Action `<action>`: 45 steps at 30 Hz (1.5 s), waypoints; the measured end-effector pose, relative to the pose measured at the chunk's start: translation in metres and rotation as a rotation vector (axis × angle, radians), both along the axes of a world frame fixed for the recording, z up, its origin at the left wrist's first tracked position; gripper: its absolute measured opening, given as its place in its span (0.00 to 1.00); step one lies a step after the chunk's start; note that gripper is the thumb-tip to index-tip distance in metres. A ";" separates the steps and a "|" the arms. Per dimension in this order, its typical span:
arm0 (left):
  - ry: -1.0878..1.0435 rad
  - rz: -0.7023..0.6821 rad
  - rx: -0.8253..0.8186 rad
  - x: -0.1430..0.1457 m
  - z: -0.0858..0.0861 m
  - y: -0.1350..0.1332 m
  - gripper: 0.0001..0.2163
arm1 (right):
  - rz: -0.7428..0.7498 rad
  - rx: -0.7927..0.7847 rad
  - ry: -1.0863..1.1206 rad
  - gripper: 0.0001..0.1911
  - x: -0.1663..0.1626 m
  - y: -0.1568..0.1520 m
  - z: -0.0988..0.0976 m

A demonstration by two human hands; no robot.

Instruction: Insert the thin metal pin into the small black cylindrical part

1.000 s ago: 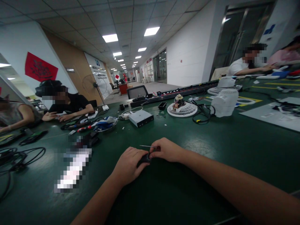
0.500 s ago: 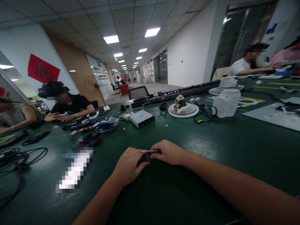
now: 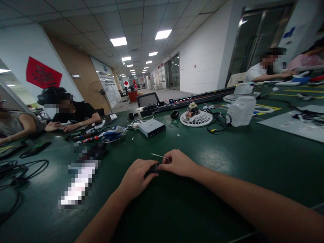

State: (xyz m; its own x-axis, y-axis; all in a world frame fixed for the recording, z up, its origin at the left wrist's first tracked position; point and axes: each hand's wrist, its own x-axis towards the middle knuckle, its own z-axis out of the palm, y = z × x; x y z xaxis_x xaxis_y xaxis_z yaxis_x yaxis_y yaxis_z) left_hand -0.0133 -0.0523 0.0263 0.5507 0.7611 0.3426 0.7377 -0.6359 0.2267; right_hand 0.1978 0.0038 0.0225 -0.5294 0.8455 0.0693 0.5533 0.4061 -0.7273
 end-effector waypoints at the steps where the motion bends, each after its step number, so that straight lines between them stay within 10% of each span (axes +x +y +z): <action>1: -0.004 -0.003 -0.003 0.001 0.000 0.000 0.17 | -0.012 -0.101 0.065 0.15 -0.001 0.002 -0.002; 6: 0.015 -0.035 -0.019 0.007 -0.001 -0.001 0.16 | -0.054 -0.281 0.213 0.16 -0.001 0.008 -0.006; 24: -0.043 0.376 0.039 -0.006 -0.005 0.009 0.12 | 0.073 0.435 -0.206 0.07 0.020 0.006 0.019; 45: 0.016 0.201 0.034 0.002 -0.005 0.003 0.13 | 0.043 0.426 -0.344 0.12 0.014 0.001 0.015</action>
State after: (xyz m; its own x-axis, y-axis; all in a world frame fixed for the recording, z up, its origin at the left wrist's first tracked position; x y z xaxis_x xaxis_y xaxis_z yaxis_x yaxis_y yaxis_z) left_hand -0.0114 -0.0492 0.0215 0.3945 0.8443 0.3627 0.8539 -0.4827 0.1946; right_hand 0.2122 0.0053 0.0373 -0.6156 0.7574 0.2179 0.7064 0.6528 -0.2735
